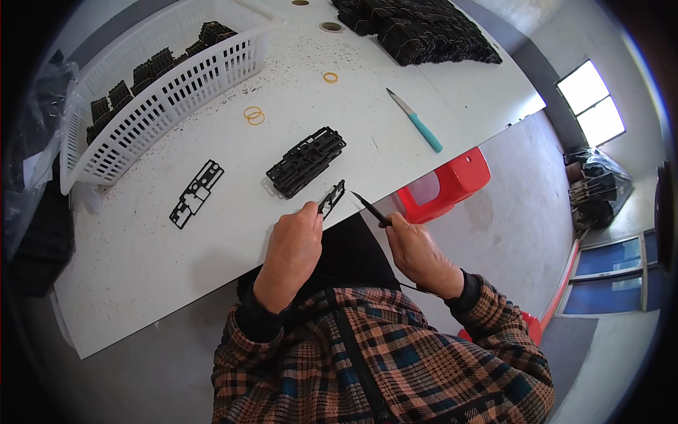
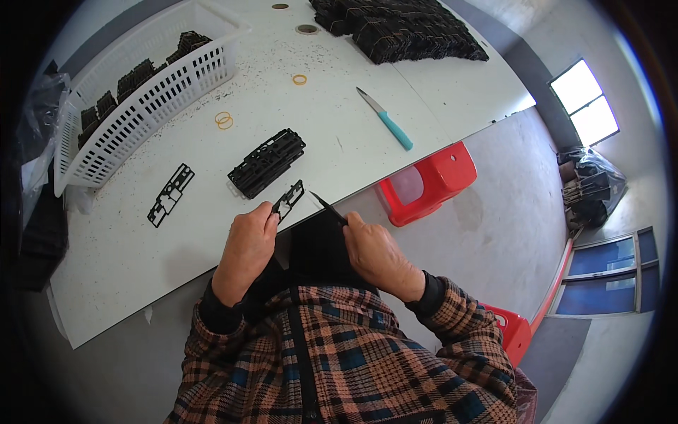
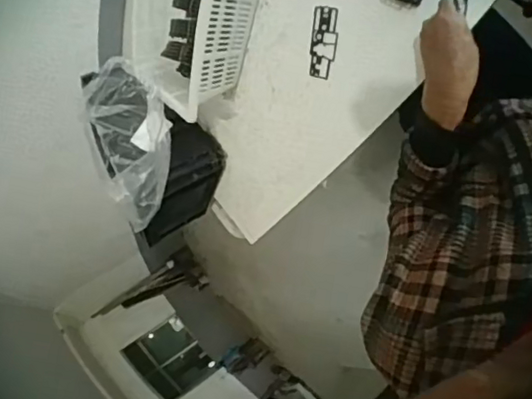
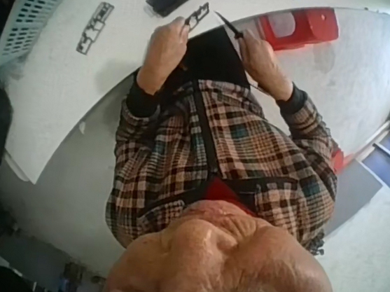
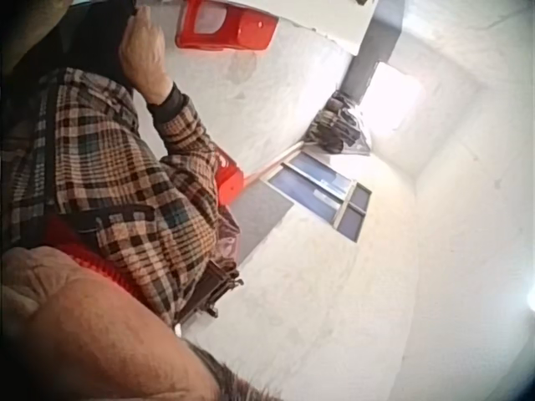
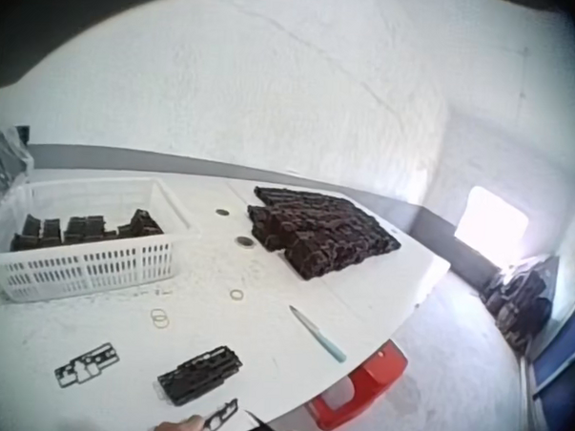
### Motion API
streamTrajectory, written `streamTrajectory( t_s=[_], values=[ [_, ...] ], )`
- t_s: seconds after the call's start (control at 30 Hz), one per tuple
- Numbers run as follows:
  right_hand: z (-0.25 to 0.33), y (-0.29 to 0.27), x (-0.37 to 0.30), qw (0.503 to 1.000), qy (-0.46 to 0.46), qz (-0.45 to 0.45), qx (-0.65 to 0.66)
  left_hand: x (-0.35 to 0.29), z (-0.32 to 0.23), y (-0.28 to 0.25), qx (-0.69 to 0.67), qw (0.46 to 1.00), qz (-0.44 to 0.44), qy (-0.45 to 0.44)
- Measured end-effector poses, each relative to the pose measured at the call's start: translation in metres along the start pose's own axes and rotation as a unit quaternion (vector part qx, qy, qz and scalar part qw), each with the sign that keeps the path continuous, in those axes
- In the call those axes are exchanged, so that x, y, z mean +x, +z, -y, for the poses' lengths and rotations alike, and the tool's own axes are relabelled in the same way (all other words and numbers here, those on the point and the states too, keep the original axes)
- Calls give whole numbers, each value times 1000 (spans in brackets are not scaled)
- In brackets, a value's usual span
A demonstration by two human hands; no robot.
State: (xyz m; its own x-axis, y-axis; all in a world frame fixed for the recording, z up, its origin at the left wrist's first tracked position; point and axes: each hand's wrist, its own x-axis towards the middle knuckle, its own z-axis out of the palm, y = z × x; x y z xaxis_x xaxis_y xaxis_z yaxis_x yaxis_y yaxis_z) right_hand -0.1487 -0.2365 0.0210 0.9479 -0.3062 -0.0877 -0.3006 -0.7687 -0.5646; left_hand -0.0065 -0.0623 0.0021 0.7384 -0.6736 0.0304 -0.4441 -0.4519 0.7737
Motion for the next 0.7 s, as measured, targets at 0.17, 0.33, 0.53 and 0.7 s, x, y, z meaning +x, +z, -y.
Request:
streamTrajectory(
  t_s=[0.17, 0.33, 0.53, 0.7],
  values=[
    [4, -4, 2, 1000, -20, 7, 5, 0, -1, 0, 4, 1000, 2, -4],
    [-3, 3, 9, 998, -46, 2, -52, 0, -9, -3, 43, 998, 43, -30],
    [0, 14, 14, 992, -38, -35, -115, -5, -7, 11, 115, 993, -9, 5],
    [2, 23, 14, 990, 4, -33, -139, -11, -14, 24, 171, 984, -42, 25]
  ],
)
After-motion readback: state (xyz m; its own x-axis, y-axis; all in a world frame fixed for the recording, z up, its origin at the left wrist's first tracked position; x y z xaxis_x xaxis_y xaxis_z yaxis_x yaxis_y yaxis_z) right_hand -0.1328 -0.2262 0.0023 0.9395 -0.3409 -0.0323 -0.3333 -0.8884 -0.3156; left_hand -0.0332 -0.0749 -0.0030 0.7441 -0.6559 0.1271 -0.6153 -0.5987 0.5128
